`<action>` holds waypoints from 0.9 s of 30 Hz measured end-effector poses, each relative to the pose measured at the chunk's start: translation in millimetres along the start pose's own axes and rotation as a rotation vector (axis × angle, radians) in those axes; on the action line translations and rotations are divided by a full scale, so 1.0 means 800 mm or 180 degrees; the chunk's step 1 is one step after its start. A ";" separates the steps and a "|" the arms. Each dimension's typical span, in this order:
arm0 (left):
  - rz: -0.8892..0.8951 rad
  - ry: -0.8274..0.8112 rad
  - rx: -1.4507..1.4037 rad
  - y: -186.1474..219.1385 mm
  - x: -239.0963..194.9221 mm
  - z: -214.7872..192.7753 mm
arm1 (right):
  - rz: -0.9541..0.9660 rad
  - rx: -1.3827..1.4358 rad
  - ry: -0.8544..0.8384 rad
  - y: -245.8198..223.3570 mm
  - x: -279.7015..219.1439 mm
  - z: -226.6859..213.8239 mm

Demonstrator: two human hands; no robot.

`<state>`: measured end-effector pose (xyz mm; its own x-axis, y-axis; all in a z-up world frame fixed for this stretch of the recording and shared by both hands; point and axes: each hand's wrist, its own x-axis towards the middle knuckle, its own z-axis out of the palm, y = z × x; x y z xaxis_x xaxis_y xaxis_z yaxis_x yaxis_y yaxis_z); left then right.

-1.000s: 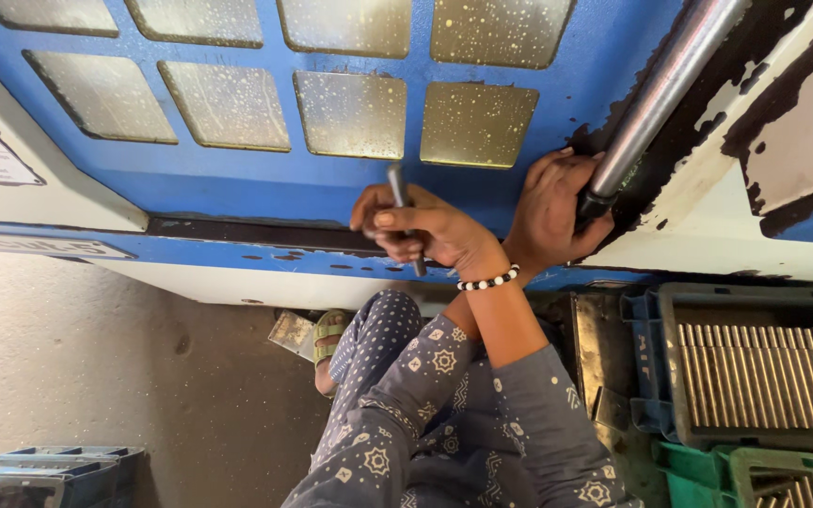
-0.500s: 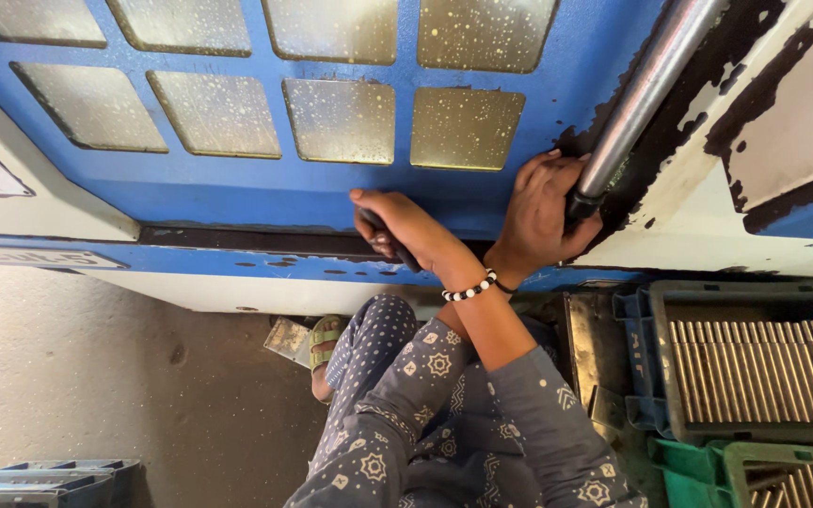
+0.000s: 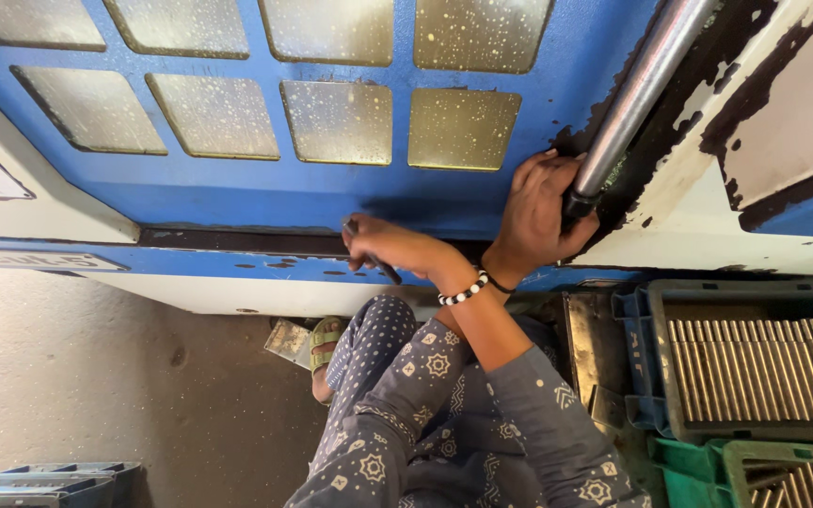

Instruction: The person uses a metal rod to scrape and clean the surface of a blue industrial machine. They then open a side panel, wipe the interior with a cloth, and close the panel. The person repeats the scraping and cleaning process on the machine's surface.

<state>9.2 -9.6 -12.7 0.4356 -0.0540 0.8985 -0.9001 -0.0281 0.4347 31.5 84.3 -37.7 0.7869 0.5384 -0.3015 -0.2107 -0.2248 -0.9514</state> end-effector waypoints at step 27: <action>0.0119 0.0076 -0.0001 0.002 0.001 -0.002 | 0.0718 -0.2032 -0.0247 0.030 0.015 0.019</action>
<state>8.4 -7.8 -11.0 0.4015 -0.0313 0.9153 -0.9158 -0.0261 0.4008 26.8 97.5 -65.4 0.7149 0.4735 -0.5145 0.0376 -0.7608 -0.6480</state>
